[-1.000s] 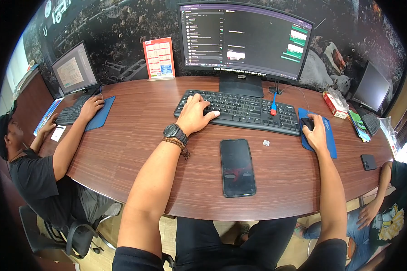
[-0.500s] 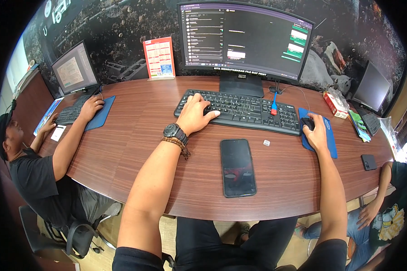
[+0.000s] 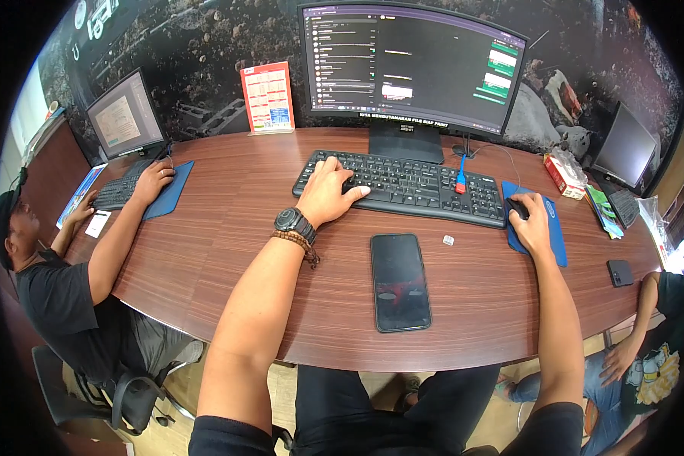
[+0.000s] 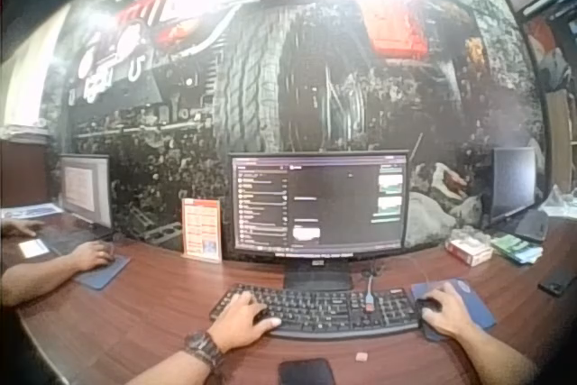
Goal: The recorder is designing a poster on a computer using graphic design software.
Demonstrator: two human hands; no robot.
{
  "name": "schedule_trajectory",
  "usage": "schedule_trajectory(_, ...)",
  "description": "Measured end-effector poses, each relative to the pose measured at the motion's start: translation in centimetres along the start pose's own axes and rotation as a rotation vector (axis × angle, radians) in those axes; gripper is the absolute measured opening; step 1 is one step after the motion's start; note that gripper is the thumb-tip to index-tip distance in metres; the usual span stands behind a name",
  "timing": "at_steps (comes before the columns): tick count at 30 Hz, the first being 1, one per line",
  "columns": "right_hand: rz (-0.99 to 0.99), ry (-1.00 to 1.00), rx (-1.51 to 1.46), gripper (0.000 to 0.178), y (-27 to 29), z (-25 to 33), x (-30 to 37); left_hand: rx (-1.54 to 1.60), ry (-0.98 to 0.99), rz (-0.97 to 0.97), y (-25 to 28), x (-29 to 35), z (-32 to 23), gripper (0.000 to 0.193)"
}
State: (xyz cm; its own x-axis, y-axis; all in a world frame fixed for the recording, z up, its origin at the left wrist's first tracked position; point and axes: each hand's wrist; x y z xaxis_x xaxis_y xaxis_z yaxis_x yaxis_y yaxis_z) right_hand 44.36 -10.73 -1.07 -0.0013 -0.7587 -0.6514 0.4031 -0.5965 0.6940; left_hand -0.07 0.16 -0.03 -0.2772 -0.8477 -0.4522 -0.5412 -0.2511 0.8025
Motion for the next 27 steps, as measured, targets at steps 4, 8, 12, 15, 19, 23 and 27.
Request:
schedule_trajectory(4, 0.004, -0.014, -0.005, 0.034, 0.21, 0.3, 0.02, 0.002, 0.011, 0.008, 0.15, 0.04, -0.25, 0.057)
schedule_trajectory(8, -0.013, -0.012, 0.016, 0.034, 0.1, 0.18, 0.1, 0.007, -0.006, 0.003, -0.08, -0.03, -0.14, 0.056)
schedule_trajectory(12, -0.037, -0.05, 0.023, 0.034, -0.01, 0.32, 0.02, 0.004, -0.008, -0.003, -0.11, -0.03, 0.08, 0.054)
schedule_trajectory(15, -0.031, -0.093, 0.073, 0.035, 0.01, 0.53, 0.02, -0.011, -0.005, -0.006, -0.01, 0.03, -0.06, 0.054)
schedule_trajectory(19, -0.032, -0.093, 0.071, 0.034, 0.05, 0.36, 0.06, 0.003, -0.006, 0.0, 0.01, 0.0, -0.17, 0.055)
schedule_trajectory(23, -0.03, -0.107, 0.072, 0.033, 0.19, 0.77, 0.04, -0.001, 0.007, 0.014, 0.09, -0.04, -0.2, 0.055)
schedule_trajectory(27, -0.03, -0.111, 0.061, 0.033, 0.26, 0.82, 0.05, -0.009, 0.007, 0.017, 0.33, 0.08, -0.48, 0.055)
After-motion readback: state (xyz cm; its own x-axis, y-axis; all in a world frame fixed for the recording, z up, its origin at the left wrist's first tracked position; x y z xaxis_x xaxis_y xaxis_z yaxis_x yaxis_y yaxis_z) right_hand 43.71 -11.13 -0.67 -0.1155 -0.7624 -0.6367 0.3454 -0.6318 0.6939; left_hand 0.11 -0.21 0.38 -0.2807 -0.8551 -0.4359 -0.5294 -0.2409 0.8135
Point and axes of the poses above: each hand's wrist, its own x-axis away from the middle knuckle, its own y-axis out of the back of the hand, z = x × y, and after that the axes turned 10 degrees about y, right-handed
